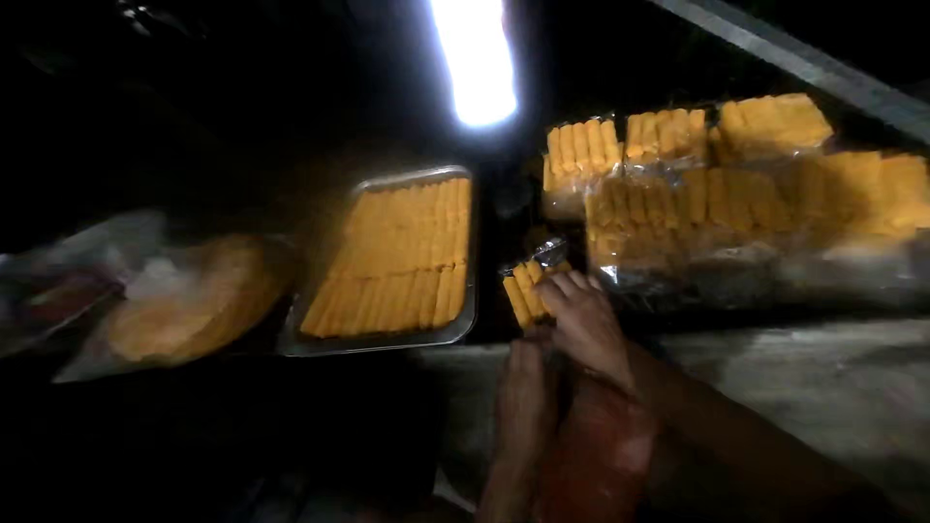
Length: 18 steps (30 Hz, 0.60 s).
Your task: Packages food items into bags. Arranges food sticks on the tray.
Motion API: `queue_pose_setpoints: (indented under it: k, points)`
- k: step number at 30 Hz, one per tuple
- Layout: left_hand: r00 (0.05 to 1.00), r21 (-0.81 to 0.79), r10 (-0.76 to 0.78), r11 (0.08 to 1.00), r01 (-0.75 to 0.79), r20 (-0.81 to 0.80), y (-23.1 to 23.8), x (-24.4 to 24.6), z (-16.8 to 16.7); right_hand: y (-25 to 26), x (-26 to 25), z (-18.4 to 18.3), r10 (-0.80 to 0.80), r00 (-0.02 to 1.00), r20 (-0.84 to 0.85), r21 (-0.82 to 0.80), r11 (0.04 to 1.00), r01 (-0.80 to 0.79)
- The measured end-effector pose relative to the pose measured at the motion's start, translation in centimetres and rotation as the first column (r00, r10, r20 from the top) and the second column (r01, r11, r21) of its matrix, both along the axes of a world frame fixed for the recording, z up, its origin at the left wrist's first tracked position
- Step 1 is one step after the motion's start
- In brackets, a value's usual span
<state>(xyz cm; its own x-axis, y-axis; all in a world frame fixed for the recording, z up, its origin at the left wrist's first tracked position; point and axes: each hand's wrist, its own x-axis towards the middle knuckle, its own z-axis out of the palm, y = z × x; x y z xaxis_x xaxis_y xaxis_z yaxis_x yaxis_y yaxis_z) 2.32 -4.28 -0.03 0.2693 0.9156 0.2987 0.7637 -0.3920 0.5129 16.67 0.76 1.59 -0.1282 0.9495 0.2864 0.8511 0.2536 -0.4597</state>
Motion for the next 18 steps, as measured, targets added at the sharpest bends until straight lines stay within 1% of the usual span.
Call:
queue_pose_setpoints:
  k: [4,5,8,10,11,13,15,17,18]
  points:
    - [1.0,0.023,-0.018,1.0,0.019,-0.012,0.0,-0.2,0.1,0.6,-1.1,-0.4,-0.071,0.997,0.009,0.034,0.997,0.07]
    - [1.0,0.033,-0.021,0.999,0.021,-0.008,0.1,-0.3,0.0,0.5,-1.1,-0.3,-0.069,0.998,-0.002,0.023,0.997,0.069]
    - [1.0,0.057,-0.007,0.998,0.007,-0.007,0.2,-0.7,-0.2,-0.4,-0.4,-0.4,-0.047,0.998,-0.035,0.072,0.996,0.049]
    - [0.999,0.045,0.006,0.999,-0.004,-0.032,0.4,-1.0,0.1,-1.8,0.5,-1.1,-0.08,0.995,-0.061,0.191,0.977,0.09]
    - [0.999,0.065,0.009,0.998,-0.006,-0.048,0.6,-1.1,0.1,-2.5,1.1,-1.5,-0.107,0.991,-0.08,0.236,0.964,0.123]
    - [0.997,0.13,0.007,0.992,0.002,-0.073,1.2,-0.8,0.1,-3.9,2.0,-2.1,-0.153,0.981,-0.119,0.271,0.946,0.18]
    - [0.996,0.22,-0.011,0.975,0.031,-0.091,2.0,0.0,-0.2,-4.9,2.4,-2.3,-0.186,0.974,-0.128,0.264,0.94,0.214]
    - [0.992,0.234,-0.061,0.969,0.085,-0.109,3.0,1.0,-0.1,-5.3,2.4,-2.4,-0.205,0.969,-0.138,0.22,0.947,0.232]
    - [0.991,0.222,-0.08,0.97,0.103,-0.11,3.6,1.5,-0.1,-5.6,2.4,-2.3,-0.202,0.968,-0.15,0.174,0.958,0.227]
